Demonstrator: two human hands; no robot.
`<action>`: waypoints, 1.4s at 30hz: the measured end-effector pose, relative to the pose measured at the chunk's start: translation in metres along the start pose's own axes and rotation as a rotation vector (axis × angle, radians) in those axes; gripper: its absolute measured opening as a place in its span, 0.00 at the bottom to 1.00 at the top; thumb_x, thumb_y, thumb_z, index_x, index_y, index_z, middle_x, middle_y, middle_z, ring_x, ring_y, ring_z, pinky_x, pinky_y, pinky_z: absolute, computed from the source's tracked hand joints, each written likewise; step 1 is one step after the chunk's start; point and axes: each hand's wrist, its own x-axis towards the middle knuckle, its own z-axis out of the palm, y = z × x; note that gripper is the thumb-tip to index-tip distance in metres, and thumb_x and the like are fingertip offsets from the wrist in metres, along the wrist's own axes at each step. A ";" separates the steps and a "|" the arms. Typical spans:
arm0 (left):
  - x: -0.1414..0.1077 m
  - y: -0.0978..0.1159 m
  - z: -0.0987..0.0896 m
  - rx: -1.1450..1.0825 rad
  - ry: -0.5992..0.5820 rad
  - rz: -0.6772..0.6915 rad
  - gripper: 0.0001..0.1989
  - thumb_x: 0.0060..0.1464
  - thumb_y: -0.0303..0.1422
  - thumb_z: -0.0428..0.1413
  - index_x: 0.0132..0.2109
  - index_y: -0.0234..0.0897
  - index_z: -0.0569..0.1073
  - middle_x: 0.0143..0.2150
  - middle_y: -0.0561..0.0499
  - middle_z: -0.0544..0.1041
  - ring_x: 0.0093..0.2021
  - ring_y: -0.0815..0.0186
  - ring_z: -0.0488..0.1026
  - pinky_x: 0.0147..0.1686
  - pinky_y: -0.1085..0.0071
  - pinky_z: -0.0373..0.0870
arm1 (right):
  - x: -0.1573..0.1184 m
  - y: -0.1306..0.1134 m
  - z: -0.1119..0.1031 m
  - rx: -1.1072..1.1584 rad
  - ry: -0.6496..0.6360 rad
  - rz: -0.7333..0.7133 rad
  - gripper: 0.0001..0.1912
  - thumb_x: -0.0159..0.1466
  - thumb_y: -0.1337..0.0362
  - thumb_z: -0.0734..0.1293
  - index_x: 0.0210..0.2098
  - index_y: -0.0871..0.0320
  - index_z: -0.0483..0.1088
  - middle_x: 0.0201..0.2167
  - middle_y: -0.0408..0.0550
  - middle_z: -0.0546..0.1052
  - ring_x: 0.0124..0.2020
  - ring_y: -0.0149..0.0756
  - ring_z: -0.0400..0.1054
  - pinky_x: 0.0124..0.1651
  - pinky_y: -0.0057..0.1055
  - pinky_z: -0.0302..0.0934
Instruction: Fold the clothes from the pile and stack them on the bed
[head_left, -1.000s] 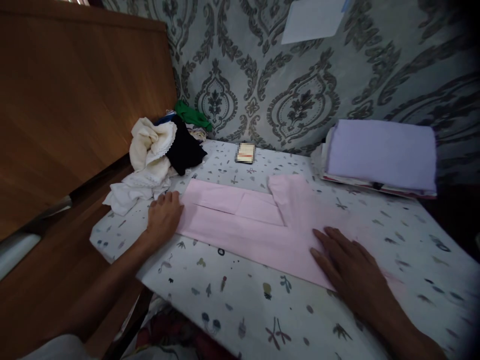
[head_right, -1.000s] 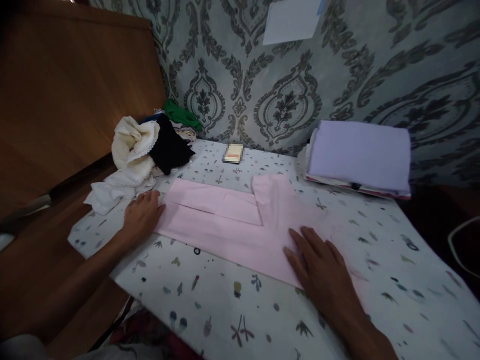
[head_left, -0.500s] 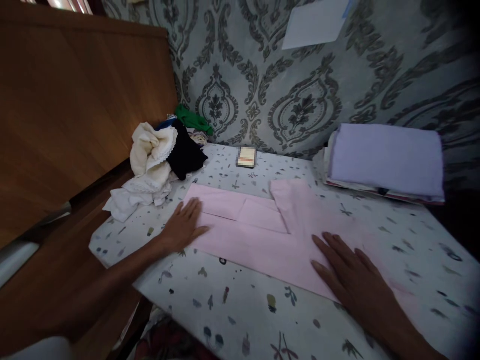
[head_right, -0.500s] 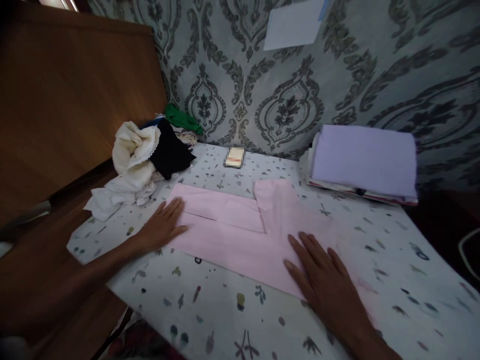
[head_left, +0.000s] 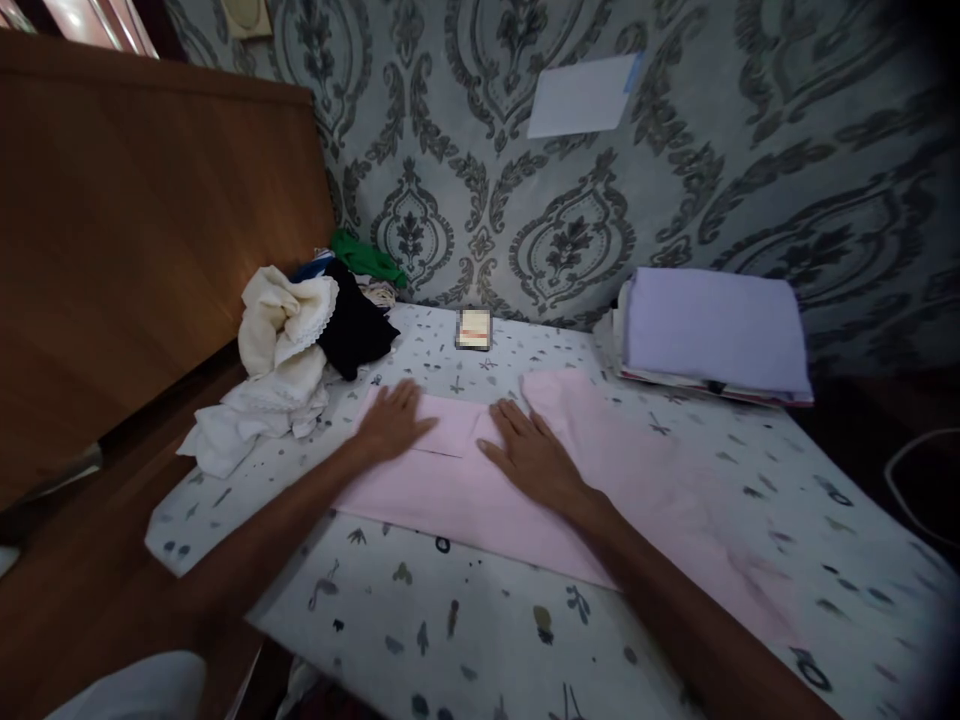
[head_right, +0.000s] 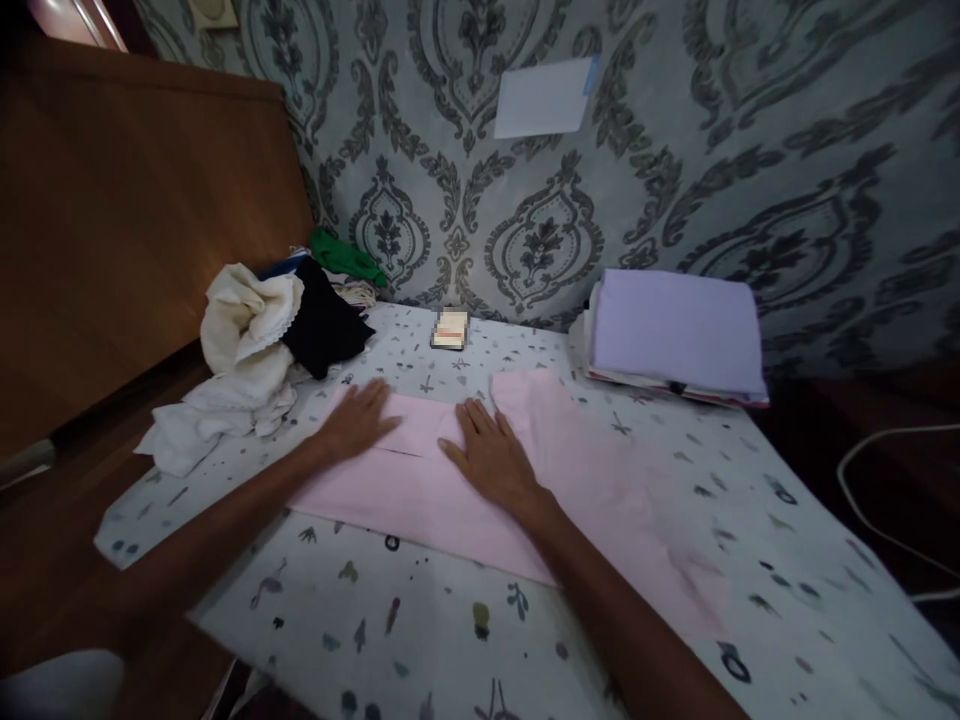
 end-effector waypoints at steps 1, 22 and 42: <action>-0.003 -0.014 0.000 0.018 0.011 -0.059 0.37 0.67 0.50 0.38 0.71 0.26 0.51 0.75 0.33 0.47 0.75 0.50 0.40 0.71 0.48 0.40 | 0.000 0.001 0.002 0.009 0.002 0.003 0.37 0.71 0.44 0.48 0.70 0.62 0.53 0.71 0.59 0.55 0.73 0.47 0.45 0.72 0.50 0.45; 0.182 0.188 -0.026 0.075 -0.045 0.672 0.22 0.63 0.26 0.42 0.61 0.39 0.68 0.67 0.45 0.66 0.66 0.63 0.62 0.64 0.65 0.58 | -0.187 0.068 -0.047 0.199 0.364 0.350 0.12 0.69 0.67 0.57 0.38 0.56 0.72 0.38 0.52 0.76 0.41 0.42 0.70 0.43 0.40 0.68; -0.015 0.121 -0.090 0.279 0.346 0.875 0.19 0.62 0.23 0.40 0.46 0.45 0.73 0.41 0.50 0.75 0.45 0.58 0.73 0.59 0.52 0.61 | -0.197 0.078 -0.045 0.098 0.290 0.541 0.14 0.70 0.63 0.59 0.45 0.54 0.76 0.39 0.50 0.76 0.40 0.40 0.70 0.37 0.33 0.62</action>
